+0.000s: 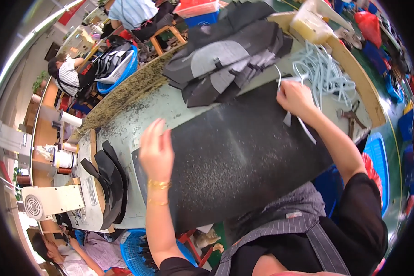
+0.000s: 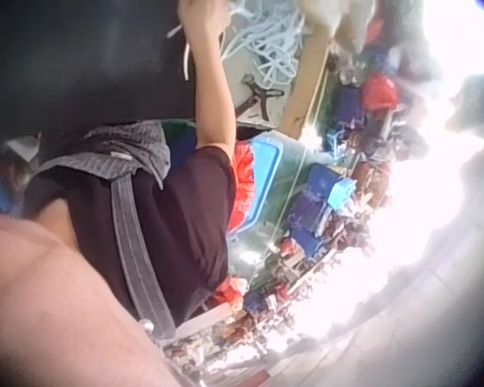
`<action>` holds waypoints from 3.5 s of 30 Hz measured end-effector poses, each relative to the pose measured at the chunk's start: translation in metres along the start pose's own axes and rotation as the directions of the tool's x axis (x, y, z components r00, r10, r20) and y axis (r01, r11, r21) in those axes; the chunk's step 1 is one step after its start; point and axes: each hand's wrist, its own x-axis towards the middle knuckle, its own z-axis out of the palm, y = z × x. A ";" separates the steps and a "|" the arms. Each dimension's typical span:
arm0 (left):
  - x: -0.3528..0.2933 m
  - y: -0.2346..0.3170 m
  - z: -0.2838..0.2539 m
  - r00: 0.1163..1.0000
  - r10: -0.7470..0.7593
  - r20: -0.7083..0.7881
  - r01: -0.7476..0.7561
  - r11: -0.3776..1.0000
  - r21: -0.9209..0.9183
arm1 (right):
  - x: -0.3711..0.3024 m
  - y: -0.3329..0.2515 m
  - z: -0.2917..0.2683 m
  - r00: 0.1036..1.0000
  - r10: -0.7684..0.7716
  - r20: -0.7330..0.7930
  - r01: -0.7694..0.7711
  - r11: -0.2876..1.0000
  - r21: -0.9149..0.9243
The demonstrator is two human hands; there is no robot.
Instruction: Applying adhesive strips and folding the edges of leather shoe upper components at a factory workbench.
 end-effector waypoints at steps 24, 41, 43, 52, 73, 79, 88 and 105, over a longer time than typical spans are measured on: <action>0.125 0.042 0.140 0.973 0.217 -0.084 -0.233 0.918 -0.320 | 0.229 0.129 0.039 0.941 0.338 -0.027 -0.197 0.610 0.768; 0.023 0.016 -0.029 0.899 0.243 -0.365 -0.130 0.942 0.308 | 0.070 -0.009 -0.052 0.952 0.080 -0.295 0.250 0.349 0.903; -0.044 0.043 -0.023 0.959 0.282 -0.015 -0.275 0.946 0.173 | 0.008 -0.006 -0.070 0.952 0.166 -0.259 0.250 0.070 0.966; -0.151 0.165 -0.050 0.920 -0.093 0.381 0.169 0.971 -0.171 | -0.149 -0.135 -0.073 0.828 -0.561 0.010 0.220 0.341 0.914; -0.247 0.102 -0.090 0.962 -0.200 0.188 0.218 0.972 -0.084 | -0.202 -0.232 0.016 0.804 -0.569 0.172 0.177 0.506 0.844; -0.234 0.100 -0.093 0.926 -0.178 0.331 0.202 0.979 -0.037 | -0.196 -0.221 0.007 0.798 -0.561 0.218 0.150 0.537 0.830; -0.204 0.115 -0.097 0.871 -0.218 0.439 0.161 0.973 0.164 | -0.176 -0.176 -0.022 0.813 -0.537 0.227 0.273 0.695 0.666; -0.220 0.128 -0.066 0.963 -0.206 0.176 0.225 0.970 -0.093 | -0.172 -0.179 -0.033 0.774 -0.630 0.070 0.301 0.463 0.834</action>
